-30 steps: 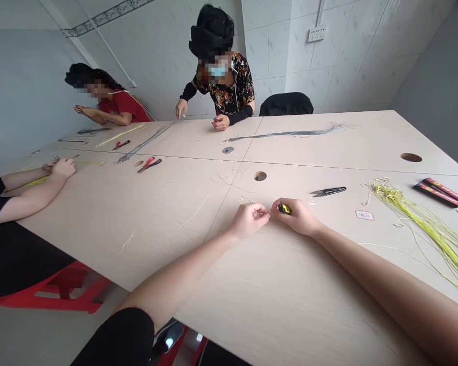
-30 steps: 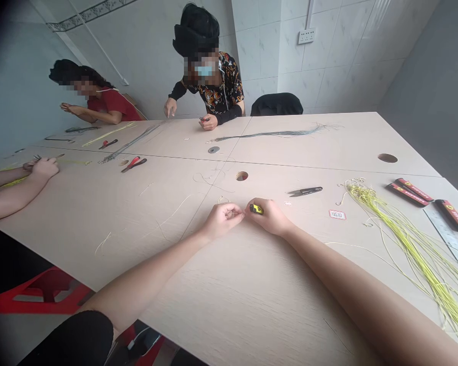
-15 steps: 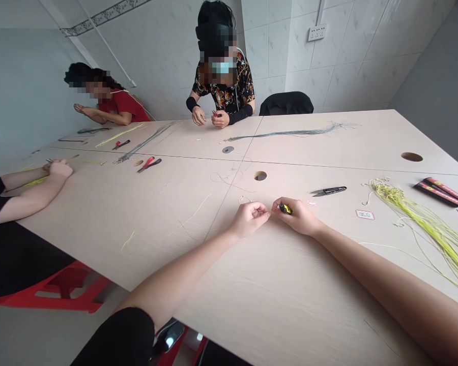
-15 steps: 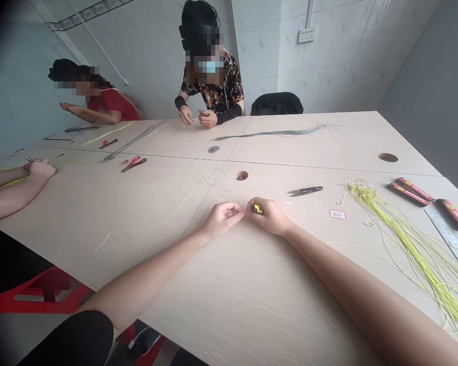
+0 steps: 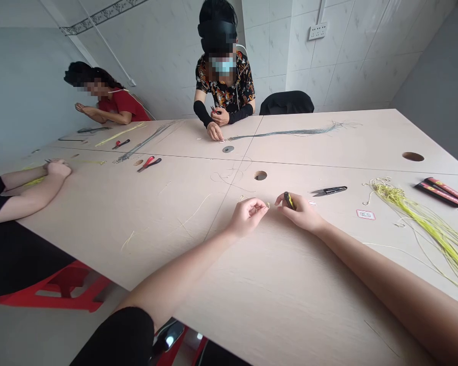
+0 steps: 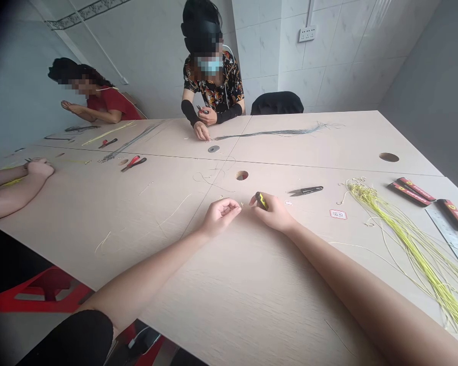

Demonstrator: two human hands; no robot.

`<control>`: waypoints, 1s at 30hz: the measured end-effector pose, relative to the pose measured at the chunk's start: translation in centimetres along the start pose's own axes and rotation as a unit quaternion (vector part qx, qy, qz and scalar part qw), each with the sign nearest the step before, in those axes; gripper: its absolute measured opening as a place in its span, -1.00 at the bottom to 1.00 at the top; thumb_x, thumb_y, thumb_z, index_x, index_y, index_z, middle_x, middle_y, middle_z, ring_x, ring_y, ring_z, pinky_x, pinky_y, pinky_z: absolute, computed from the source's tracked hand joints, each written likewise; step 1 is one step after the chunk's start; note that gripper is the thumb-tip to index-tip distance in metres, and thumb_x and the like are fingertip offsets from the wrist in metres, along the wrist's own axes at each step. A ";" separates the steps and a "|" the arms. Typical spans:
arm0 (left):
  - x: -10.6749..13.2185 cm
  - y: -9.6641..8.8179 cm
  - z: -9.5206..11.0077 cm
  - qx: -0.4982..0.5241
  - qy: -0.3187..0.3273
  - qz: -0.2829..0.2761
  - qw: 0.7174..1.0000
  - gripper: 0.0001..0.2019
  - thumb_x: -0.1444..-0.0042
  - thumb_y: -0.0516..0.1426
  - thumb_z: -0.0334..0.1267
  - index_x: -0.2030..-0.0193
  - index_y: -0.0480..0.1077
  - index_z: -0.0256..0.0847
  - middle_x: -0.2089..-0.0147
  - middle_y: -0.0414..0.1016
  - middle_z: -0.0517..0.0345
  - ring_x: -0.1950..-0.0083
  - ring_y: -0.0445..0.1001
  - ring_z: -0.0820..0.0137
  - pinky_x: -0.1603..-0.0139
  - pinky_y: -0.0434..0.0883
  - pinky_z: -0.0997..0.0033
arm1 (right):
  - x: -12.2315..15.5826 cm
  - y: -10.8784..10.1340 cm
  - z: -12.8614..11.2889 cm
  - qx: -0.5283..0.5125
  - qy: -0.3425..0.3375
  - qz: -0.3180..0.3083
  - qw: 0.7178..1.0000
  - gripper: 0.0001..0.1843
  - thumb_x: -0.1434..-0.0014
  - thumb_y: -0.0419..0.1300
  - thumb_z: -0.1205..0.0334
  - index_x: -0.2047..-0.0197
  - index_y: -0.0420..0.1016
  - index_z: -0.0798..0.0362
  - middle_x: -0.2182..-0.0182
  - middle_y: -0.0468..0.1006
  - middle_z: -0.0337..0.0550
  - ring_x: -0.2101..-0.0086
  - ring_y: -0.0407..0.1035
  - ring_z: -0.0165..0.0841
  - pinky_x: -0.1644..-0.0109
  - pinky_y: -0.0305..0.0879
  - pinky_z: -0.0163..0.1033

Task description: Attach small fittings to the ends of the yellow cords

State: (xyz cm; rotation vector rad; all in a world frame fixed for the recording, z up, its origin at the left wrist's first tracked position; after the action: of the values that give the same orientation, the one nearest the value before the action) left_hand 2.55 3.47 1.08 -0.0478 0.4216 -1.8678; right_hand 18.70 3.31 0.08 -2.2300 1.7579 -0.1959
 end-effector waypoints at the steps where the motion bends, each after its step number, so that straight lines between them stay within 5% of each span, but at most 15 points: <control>1: 0.0 -0.1 0.0 0.001 0.007 0.008 1.000 -0.75 -0.05 0.15 -0.10 0.43 0.34 -0.27 0.47 0.36 0.18 0.45 0.29 0.51 0.42 0.27 0.52 | 0.0 0.1 0.2 -0.046 0.018 -0.011 0.999 -0.83 -0.04 0.09 0.12 0.38 0.31 0.05 0.59 0.17 -0.31 0.56 0.06 -0.44 0.48 0.04 -0.30; 6: 0.0 -0.5 0.2 0.005 0.024 0.035 0.999 -0.69 -0.07 0.15 0.00 0.41 0.32 -0.25 0.45 0.37 0.17 0.42 0.32 0.49 0.39 0.31 0.51 | 0.5 1.7 0.5 -0.219 0.065 -0.091 0.969 -0.61 -0.18 -0.14 -0.06 0.55 0.04 0.00 0.63 0.10 -0.28 0.61 0.00 -0.44 0.56 -0.02 -0.30; 10: 0.3 -0.3 0.6 -0.002 0.045 0.023 0.999 -0.68 -0.09 0.14 0.01 0.40 0.32 -0.25 0.46 0.34 0.19 0.44 0.28 0.51 0.42 0.27 0.52 | 0.9 2.4 -0.2 -0.139 0.073 -0.113 0.981 -0.56 -0.21 -0.13 -0.07 0.59 0.04 0.00 0.71 0.14 -0.28 0.65 0.00 -0.45 0.58 -0.06 -0.29; 18: 0.8 -0.1 1.3 -0.046 0.092 0.011 0.995 -0.69 -0.16 0.10 -0.03 0.42 0.36 -0.24 0.47 0.31 0.19 0.51 0.16 0.54 0.47 0.18 0.49 | 1.1 2.3 -1.6 -0.039 -0.057 -0.055 0.996 -0.69 -0.03 -0.10 0.11 0.62 -0.15 -0.01 0.68 -0.05 -0.30 0.59 -0.13 -0.45 0.50 -0.13 -0.24; 30: 1.1 0.0 1.8 -0.059 0.129 0.012 0.990 -0.73 -0.18 0.10 -0.08 0.41 0.39 -0.24 0.48 0.30 0.21 0.54 0.11 0.56 0.46 0.18 0.47 | 1.2 2.4 -2.1 0.014 -0.078 -0.044 0.996 -0.72 -0.11 -0.15 0.18 0.57 -0.17 0.01 0.63 -0.11 -0.28 0.55 -0.14 -0.41 0.45 -0.14 -0.21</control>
State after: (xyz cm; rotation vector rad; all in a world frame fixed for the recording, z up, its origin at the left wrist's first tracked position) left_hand 2.60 1.97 2.62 0.1196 0.7087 -1.8298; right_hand 16.19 1.32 1.21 -2.2387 1.5691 -0.0636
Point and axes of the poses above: each hand's wrist, its own x-axis away from the middle knuckle, its own y-axis out of the palm, z = x × y, the point moved 5 cm from there along -x, towards the middle knuckle
